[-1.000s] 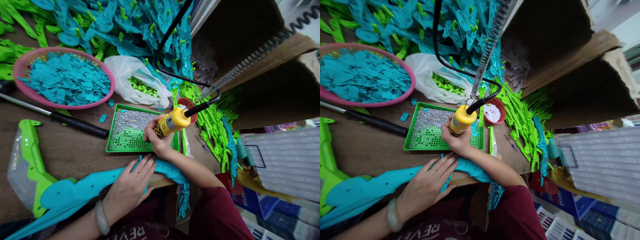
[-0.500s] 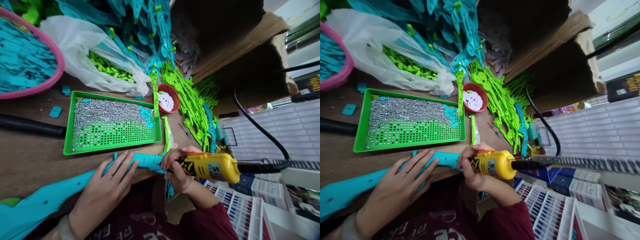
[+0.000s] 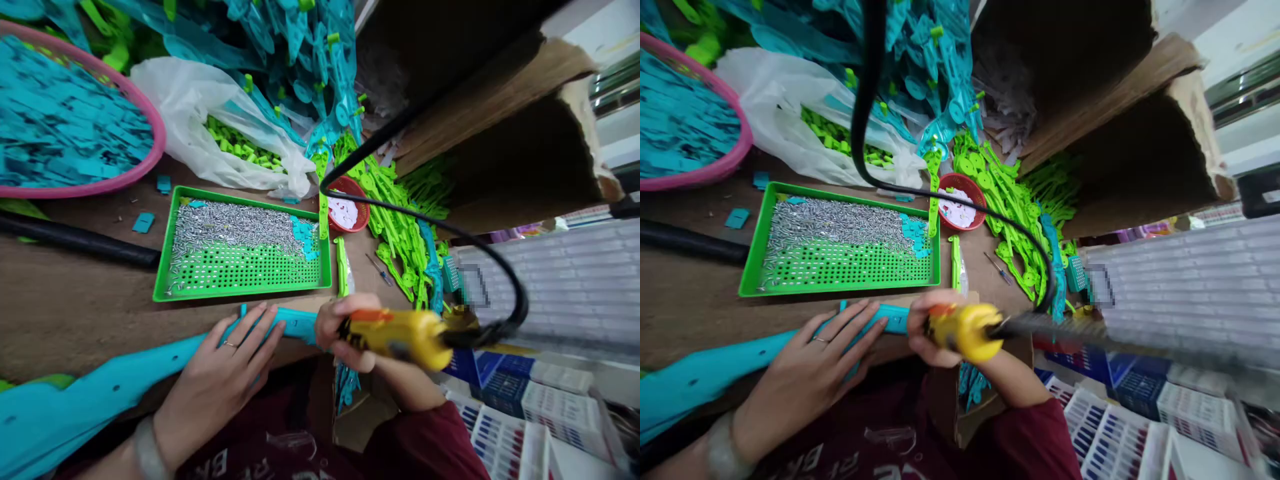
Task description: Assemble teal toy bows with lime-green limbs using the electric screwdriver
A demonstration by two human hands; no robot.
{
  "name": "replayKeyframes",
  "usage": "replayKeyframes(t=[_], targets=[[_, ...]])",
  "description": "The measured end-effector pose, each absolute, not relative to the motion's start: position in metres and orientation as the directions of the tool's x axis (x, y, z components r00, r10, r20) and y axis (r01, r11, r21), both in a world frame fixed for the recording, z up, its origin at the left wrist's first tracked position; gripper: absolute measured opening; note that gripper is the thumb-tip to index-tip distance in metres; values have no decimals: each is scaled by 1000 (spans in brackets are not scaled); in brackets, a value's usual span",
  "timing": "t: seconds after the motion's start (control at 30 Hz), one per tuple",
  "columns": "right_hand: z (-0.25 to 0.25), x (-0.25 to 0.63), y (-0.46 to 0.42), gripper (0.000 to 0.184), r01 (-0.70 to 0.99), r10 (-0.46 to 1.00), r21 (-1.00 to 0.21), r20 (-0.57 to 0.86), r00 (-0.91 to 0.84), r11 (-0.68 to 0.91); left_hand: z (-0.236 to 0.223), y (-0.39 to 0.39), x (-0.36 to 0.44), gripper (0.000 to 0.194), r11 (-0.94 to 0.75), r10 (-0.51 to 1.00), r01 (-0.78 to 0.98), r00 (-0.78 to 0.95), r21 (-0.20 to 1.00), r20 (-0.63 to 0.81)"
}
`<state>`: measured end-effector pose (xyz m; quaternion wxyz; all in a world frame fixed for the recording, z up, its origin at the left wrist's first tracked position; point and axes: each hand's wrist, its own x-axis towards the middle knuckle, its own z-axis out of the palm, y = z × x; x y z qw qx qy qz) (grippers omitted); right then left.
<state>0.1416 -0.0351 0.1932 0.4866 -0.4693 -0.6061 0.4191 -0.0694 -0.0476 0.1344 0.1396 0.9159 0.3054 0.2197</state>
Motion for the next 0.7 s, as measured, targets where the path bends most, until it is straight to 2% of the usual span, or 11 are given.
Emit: replayKeyframes(t=[0.1, 0.2, 0.4, 0.6, 0.7], targets=[[191, 125, 13, 38, -43, 928, -927, 373, 23, 373, 132, -48, -67, 44, -749, 652, 509, 678, 423, 339], [173, 107, 49, 38, -46, 931, -935, 346, 116, 353, 133, -48, -66, 42, -736, 669, 528, 660, 424, 340], [154, 100, 56, 38, -38, 955, -960, 271, 121, 278, 131, -49, -66, 43, -726, 677, 531, 661, 436, 324], [149, 99, 58, 30, -71, 935, -934, 346, 77, 351, 131, -49, -68, 47, -740, 660, 511, 678, 437, 324], [155, 98, 56, 33, -36, 925, -927, 369, 85, 373, 131, -53, -70, 46, -708, 702, 537, 604, 458, 377]])
